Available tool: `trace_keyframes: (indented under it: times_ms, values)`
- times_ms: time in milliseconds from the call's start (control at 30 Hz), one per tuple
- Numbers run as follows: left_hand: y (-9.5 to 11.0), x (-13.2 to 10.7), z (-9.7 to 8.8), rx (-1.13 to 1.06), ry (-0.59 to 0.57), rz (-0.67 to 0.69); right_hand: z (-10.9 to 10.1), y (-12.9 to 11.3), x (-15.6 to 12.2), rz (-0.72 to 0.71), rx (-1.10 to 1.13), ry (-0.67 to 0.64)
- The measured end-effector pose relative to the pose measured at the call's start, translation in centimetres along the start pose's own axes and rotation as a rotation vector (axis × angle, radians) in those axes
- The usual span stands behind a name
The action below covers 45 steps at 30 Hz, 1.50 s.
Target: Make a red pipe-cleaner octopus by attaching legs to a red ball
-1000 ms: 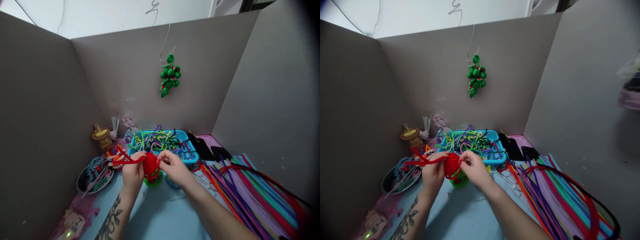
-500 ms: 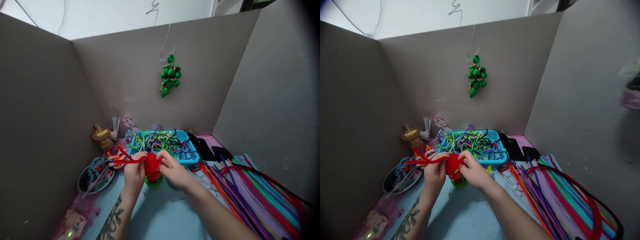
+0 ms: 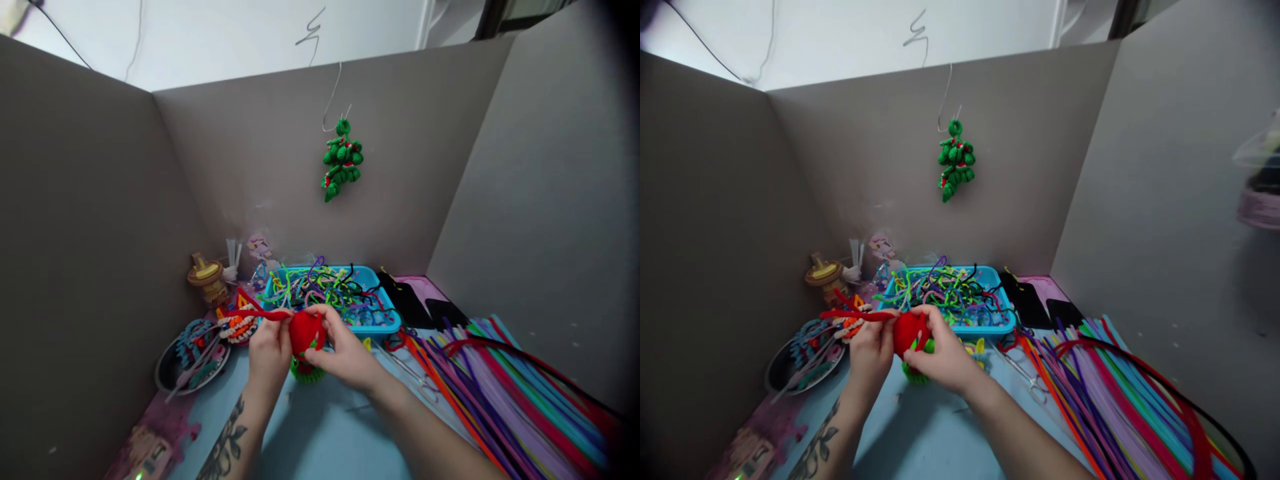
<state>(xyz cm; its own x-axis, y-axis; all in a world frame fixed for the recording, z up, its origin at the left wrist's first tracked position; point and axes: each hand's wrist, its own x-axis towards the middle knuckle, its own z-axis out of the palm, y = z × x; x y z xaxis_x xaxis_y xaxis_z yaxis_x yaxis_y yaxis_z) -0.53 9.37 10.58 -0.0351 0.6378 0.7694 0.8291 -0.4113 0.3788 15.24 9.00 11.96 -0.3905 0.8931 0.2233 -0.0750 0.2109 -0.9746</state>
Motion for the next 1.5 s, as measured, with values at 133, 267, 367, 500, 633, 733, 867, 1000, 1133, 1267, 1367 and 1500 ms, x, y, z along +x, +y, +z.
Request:
trace_keyframes:
  times_ms: [133,267,367,500,633,733,867,1000,1133,1267,1367,1500]
  values:
    - [0.0,0.1,-0.1,-0.011,0.010,0.019,-0.2,0.2,0.2,-0.084,-0.008,0.045]
    - [0.1,0.1,-0.1,-0.056,0.029,0.043,-0.3,0.9,0.3,-0.118,-0.083,0.218]
    - [0.3,0.1,-0.1,-0.110,0.048,0.018,-0.4,1.1,0.4,-0.143,-0.135,0.349]
    - [0.9,0.2,-0.4,-0.157,0.049,-0.023,-0.7,0.8,0.5,-0.344,-0.284,0.437]
    - [1.5,0.1,-0.6,-0.115,0.091,-0.015,0.0,0.4,-0.2,-0.587,-0.430,0.464]
    - [1.6,0.1,-0.9,-0.048,0.132,-0.027,1.1,-0.1,-1.3,-0.709,-0.504,0.351]
    - [1.4,0.4,-1.4,-0.071,0.132,-0.038,1.4,-1.0,-2.2,-0.769,-0.534,0.141]
    - [1.3,0.5,-1.4,-0.162,0.154,-0.055,0.1,-1.0,-1.7,-0.658,-0.278,0.238]
    - [1.5,0.3,-1.0,-0.169,0.265,0.001,-0.3,-0.4,-0.6,-0.230,0.048,0.420]
    - [1.6,0.0,-0.8,-0.150,0.278,0.087,0.3,-0.6,-0.1,-0.047,0.305,0.197]
    - [1.6,-0.2,-0.5,-0.210,0.254,0.130,0.5,-0.9,-0.1,0.003,0.429,0.219]
    - [1.5,-0.4,-0.3,-0.283,0.176,0.133,0.4,-0.5,0.1,-0.019,0.492,0.344]
